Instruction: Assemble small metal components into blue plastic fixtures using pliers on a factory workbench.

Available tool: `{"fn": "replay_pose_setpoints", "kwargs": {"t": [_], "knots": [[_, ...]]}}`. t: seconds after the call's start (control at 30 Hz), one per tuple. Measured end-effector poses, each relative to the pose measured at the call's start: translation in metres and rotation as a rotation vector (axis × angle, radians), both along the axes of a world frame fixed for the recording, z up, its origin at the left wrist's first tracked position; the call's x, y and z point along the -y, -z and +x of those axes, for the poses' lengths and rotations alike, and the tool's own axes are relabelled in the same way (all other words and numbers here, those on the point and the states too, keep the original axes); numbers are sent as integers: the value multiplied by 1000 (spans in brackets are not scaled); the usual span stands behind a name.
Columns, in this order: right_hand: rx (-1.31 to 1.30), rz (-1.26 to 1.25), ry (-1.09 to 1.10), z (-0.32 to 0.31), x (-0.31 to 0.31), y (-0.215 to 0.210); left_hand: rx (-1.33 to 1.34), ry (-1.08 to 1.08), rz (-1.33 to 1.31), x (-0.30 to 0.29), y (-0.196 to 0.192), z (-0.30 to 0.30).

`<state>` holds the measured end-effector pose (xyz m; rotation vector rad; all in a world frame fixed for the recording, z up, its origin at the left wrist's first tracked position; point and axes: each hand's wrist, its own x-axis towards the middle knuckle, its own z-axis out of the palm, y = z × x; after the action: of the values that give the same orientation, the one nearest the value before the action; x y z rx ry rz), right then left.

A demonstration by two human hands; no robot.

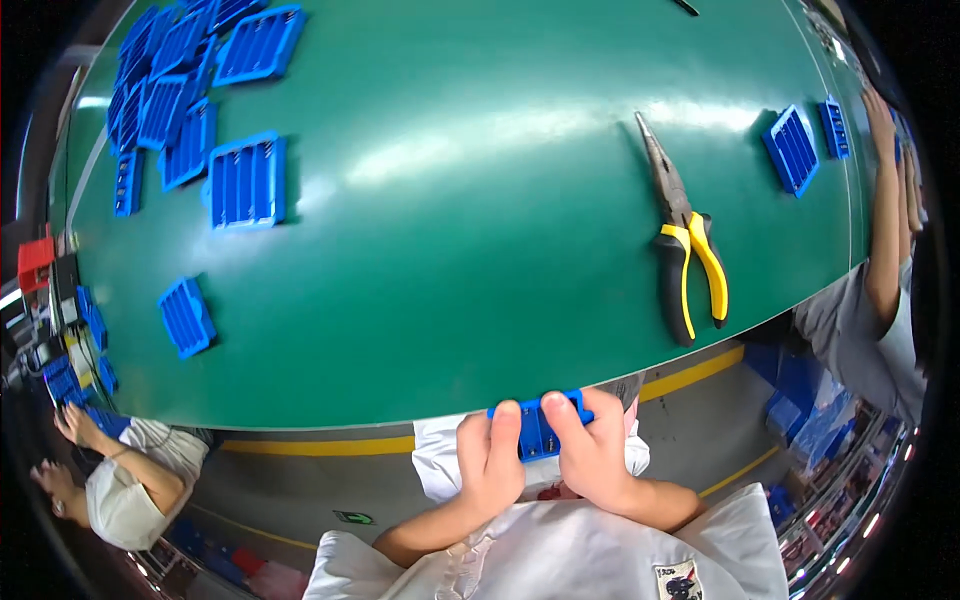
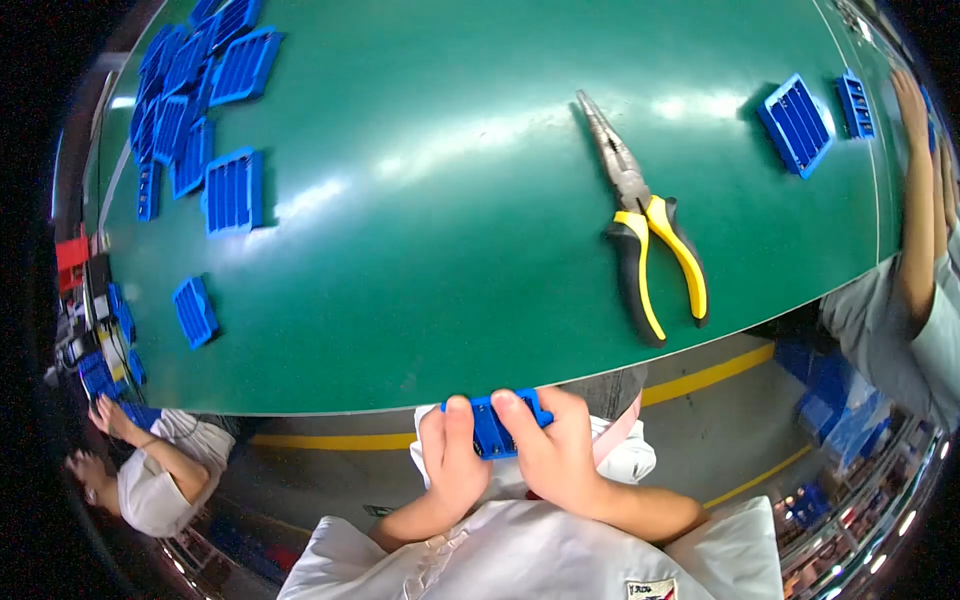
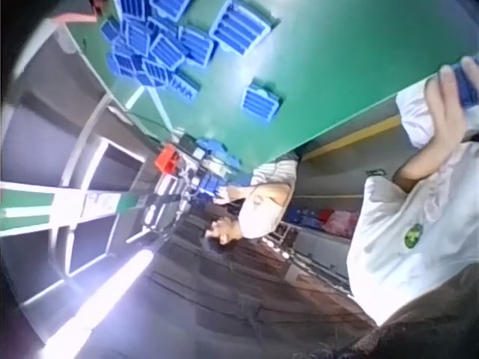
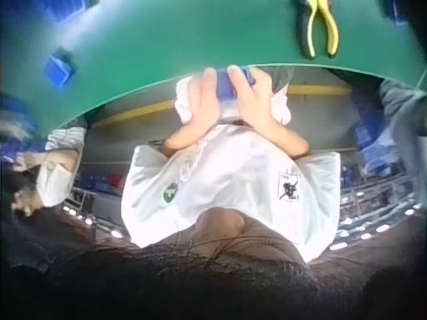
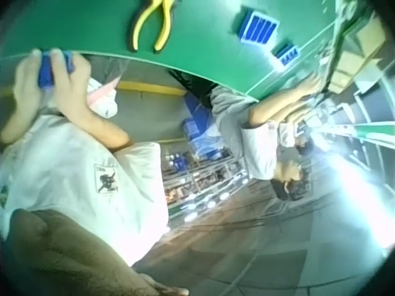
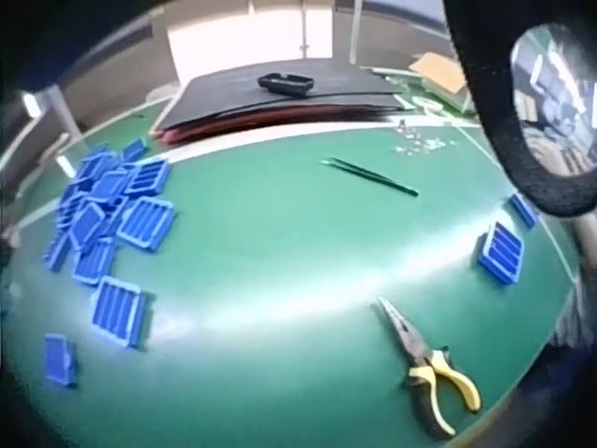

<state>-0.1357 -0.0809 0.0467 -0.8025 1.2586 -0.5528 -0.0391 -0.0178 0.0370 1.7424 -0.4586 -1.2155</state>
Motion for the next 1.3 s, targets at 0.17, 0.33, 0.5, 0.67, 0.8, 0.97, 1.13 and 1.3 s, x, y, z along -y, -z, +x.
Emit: {"fn": "replay_pose_setpoints", "kwargs": {"t": [0.17, 0.33, 0.5, 0.67, 0.8, 0.97, 1.13, 1.3], "knots": [[29, -122, -32, -2, 8, 12, -255, 49, -110, 11, 17, 18], [90, -389, -242, -38, 18, 14, 6, 358, -182, -4, 17, 48], [339, -507, -120, -56, 9, 27, -458, 184, -356, -28, 33, 27], [251, -663, -364, -42, 7, 43, -796, 24, -613, -6, 68, -6], [239, -555, -349, -33, 9, 55, -758, -71, -532, -2, 85, -11], [333, -352, -263, -12, 7, 62, -777, -197, -377, -5, 99, -10], [405, -503, -121, 1, 6, 80, -511, -247, -259, -11, 105, -9], [295, -715, -138, 3, 7, 95, -152, -170, -342, -20, 65, 22]]}}
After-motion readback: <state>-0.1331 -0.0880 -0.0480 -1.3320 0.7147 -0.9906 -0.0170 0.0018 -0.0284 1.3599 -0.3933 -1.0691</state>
